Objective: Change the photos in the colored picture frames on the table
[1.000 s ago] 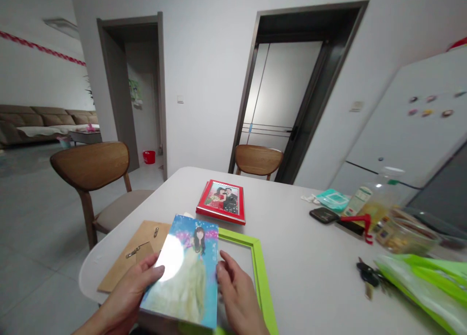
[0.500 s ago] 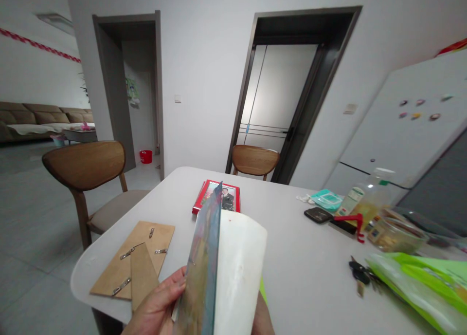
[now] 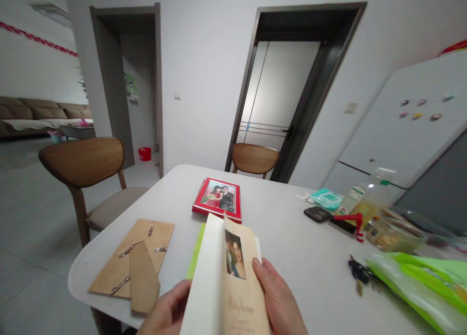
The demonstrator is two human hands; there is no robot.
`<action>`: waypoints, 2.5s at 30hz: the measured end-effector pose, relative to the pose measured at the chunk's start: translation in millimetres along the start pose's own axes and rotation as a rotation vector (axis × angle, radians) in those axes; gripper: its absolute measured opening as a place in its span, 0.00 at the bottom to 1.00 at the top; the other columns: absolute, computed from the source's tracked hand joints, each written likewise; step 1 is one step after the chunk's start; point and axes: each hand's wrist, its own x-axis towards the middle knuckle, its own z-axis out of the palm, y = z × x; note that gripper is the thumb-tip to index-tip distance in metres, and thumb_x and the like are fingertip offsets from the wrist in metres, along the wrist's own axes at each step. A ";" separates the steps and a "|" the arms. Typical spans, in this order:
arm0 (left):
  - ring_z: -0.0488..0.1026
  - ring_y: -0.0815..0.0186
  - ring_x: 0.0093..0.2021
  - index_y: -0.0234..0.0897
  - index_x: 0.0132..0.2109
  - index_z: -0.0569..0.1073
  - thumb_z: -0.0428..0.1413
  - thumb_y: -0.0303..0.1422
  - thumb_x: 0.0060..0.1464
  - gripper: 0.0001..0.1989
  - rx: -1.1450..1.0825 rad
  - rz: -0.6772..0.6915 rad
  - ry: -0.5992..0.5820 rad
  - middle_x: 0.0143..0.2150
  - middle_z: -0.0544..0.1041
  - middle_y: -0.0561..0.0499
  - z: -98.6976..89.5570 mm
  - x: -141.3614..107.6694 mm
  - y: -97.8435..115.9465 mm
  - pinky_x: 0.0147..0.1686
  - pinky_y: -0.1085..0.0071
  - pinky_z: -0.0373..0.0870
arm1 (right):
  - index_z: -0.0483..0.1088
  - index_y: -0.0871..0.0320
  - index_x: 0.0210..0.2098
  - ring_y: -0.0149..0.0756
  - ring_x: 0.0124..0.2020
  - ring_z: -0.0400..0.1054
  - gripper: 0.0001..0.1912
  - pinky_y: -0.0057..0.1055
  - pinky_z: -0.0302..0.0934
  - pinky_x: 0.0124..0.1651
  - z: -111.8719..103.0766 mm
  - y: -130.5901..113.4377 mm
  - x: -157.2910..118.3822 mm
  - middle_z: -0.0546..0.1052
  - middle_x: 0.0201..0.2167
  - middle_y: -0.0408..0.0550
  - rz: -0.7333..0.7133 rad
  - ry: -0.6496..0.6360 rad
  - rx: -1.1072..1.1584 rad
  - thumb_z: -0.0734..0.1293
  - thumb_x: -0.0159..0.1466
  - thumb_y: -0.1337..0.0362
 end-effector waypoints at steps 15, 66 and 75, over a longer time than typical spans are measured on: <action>0.52 0.53 0.56 0.28 0.51 0.60 0.56 0.30 0.41 0.27 1.171 0.398 -0.107 0.55 0.57 0.36 -37.6 13.9 -45.5 0.54 0.59 0.52 | 0.60 0.62 0.48 0.37 0.25 0.71 0.25 0.29 0.62 0.26 -17.7 -8.0 33.6 0.77 0.28 0.48 0.076 -0.125 -0.059 0.55 0.49 0.69; 0.58 0.51 0.54 0.39 0.52 0.61 0.57 0.38 0.43 0.27 1.550 0.442 0.281 0.56 0.59 0.41 -132.0 -53.5 7.5 0.48 0.54 0.60 | 0.61 0.58 0.48 0.43 0.46 0.57 0.22 0.38 0.49 0.48 92.5 -15.5 -20.1 0.66 0.46 0.53 -0.684 -0.340 -1.067 0.60 0.55 0.58; 0.64 0.58 0.50 0.46 0.48 0.66 0.57 0.37 0.45 0.20 1.575 0.417 0.219 0.52 0.65 0.49 -199.5 -74.1 10.8 0.46 0.65 0.64 | 0.63 0.58 0.44 0.41 0.42 0.58 0.25 0.35 0.56 0.43 152.8 -1.0 -25.0 0.65 0.39 0.51 -0.623 -0.413 -0.837 0.64 0.44 0.68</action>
